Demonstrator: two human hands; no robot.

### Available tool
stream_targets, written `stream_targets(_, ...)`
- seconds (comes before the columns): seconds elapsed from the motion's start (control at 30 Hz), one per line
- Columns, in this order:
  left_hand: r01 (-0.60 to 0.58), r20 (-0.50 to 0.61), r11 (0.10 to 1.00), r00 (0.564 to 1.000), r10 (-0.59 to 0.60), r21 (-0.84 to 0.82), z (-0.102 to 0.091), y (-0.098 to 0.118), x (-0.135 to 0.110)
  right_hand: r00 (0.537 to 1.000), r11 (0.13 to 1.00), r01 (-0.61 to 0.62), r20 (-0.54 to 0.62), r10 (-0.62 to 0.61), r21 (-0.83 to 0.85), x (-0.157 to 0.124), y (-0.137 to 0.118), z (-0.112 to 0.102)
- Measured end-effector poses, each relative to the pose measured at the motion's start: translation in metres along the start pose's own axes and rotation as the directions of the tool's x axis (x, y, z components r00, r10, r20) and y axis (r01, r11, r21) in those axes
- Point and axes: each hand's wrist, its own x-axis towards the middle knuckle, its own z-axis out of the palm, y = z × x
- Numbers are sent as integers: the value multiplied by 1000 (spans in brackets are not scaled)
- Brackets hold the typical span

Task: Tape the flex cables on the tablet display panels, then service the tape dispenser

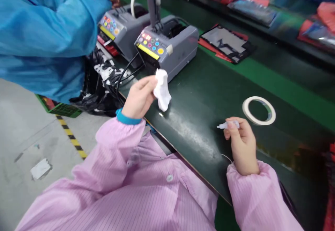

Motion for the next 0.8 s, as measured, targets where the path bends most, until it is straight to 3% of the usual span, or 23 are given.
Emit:
stream_targets(0.1, 247, 109, 945, 968, -228, -216, 19, 12, -27, 1000, 1000, 2, -6, -2, 17, 2, 3, 2)
stream_targets(0.27, 430, 280, 844, 894, -350, -319, 47, 22, -46, 995, 992, 90, 32, -93, 85, 9, -16, -3)
stream_targets(0.4, 587, 372, 757, 796, -476, -286, 76, 5, -59, 961, 965, 246, 108, -255, 92, 18, -62, -8)
stream_targets(0.5, 653, 401, 726, 737, -544, -215, 95, -14, -67, 944, 957, 289, 158, -289, 19, 26, -87, -7)
stream_targets(0.67, 620, 380, 769, 757, -533, -157, 110, -35, -68, 930, 958, 283, 252, -265, -37, 36, -89, -10)
stream_targets(0.8, 503, 395, 857, 814, -427, -110, 111, -36, -68, 947, 960, 277, 179, -267, -36, 38, -87, -18)
